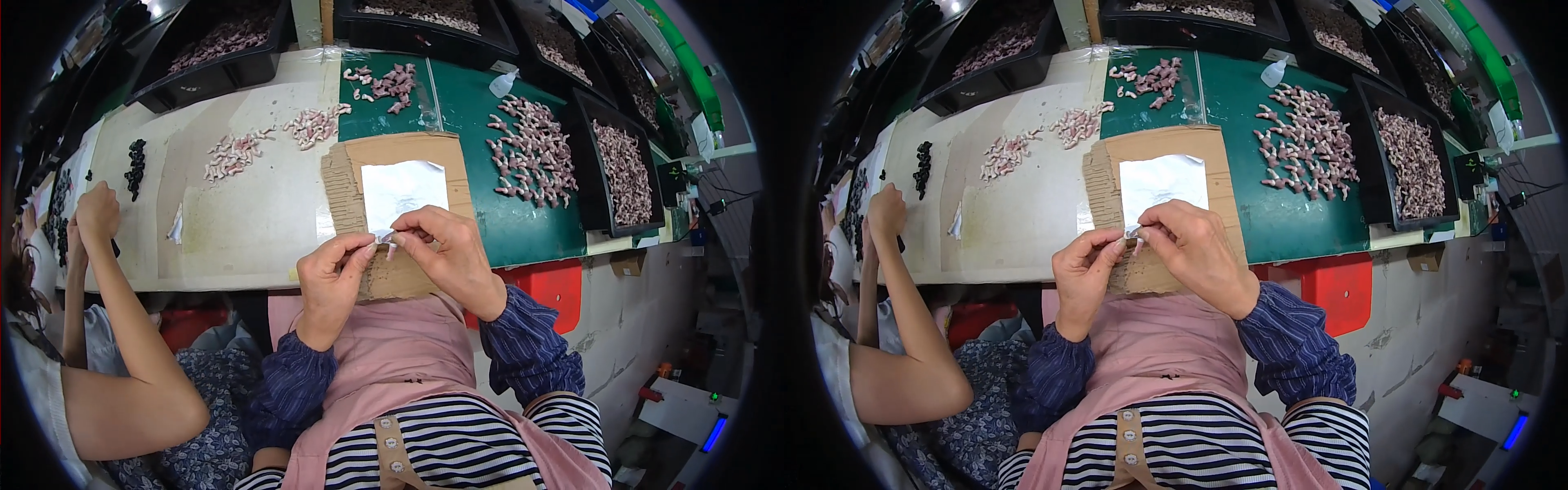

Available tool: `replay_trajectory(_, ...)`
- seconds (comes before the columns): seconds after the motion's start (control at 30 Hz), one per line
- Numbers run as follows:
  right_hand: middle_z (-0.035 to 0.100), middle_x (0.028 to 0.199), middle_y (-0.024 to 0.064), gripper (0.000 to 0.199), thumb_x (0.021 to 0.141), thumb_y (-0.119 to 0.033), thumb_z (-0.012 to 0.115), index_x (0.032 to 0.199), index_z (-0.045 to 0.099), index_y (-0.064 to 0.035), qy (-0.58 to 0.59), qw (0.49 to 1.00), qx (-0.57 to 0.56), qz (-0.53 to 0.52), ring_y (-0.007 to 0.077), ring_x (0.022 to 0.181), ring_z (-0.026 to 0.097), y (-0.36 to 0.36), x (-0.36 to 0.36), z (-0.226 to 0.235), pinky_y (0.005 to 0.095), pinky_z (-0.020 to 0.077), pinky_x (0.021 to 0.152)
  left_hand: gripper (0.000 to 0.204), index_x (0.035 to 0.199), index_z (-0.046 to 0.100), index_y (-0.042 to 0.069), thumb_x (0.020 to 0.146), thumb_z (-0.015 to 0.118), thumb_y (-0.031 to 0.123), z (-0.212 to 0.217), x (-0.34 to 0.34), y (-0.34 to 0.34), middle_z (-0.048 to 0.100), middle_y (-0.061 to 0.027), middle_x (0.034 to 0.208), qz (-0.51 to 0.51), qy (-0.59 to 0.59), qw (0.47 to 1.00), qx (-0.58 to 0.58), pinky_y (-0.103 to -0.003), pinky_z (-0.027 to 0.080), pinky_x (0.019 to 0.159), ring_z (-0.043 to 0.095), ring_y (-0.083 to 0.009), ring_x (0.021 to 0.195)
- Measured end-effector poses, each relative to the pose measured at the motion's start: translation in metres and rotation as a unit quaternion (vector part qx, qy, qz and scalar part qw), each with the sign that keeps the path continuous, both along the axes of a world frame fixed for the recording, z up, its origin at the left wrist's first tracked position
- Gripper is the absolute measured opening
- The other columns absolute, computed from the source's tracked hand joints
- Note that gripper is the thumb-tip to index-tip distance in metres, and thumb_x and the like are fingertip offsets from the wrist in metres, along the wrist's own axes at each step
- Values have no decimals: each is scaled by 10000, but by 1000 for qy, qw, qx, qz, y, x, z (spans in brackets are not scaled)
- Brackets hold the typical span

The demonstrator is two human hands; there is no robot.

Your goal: The person assembles small components by hand by picking up parts from the table, applying adhesive from a pad, and attaching the pieces together.

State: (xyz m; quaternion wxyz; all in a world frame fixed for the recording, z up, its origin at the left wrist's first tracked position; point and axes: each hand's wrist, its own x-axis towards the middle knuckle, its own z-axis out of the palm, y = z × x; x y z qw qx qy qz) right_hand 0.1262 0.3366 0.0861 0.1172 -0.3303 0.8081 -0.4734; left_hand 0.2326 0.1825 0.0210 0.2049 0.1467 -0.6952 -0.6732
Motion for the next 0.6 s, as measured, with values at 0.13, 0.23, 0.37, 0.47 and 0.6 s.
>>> replay_trajectory(0.13, 706, 913, 142, 120, 892, -14, 704, 999, 696, 38, -4, 1000, 0, -5, 232, 792, 716, 4, 3, -6, 318, 563, 690, 114, 998, 729, -40, 885, 726, -28, 7, -3, 5, 747, -105, 899, -20, -4, 999, -40, -243, 554, 707, 686, -116, 783)
replay_trajectory(0.23, 674, 880, 157, 101, 880, 4, 690, 974, 666, 34, 79, 997, -20, 16, 305, 767, 695, 1, 7, -16, 366, 546, 665, 92, 976, 723, -38, 885, 713, -46, -1, -1, 4, 739, -103, 877, -20, 25, 994, -108, -255, 557, 697, 687, -126, 770)
replay_trajectory(0.37, 631, 861, 171, 96, 871, 27, 666, 956, 622, 27, 115, 992, -45, 23, 368, 732, 643, -3, 16, -24, 413, 520, 644, 80, 1011, 697, -55, 940, 662, -50, -7, 5, 9, 708, -66, 885, -29, 29, 998, -44, -238, 548, 722, 659, -105, 788)
replay_trajectory(0.47, 654, 877, 159, 103, 874, 25, 679, 970, 643, 32, 105, 993, -51, 21, 315, 742, 672, -1, 19, -26, 376, 536, 650, 75, 1012, 692, -54, 948, 655, -41, -12, 8, 9, 703, -63, 876, -20, 35, 997, -62, -235, 544, 713, 654, -102, 779)
replay_trajectory(0.6, 680, 904, 135, 116, 880, 21, 694, 991, 667, 37, -12, 997, -77, -3, 235, 767, 693, 13, 20, -23, 324, 549, 662, 71, 1013, 689, -49, 957, 657, -18, 6, 6, 11, 703, -53, 883, -39, 4, 996, -74, -234, 541, 712, 649, -101, 776)
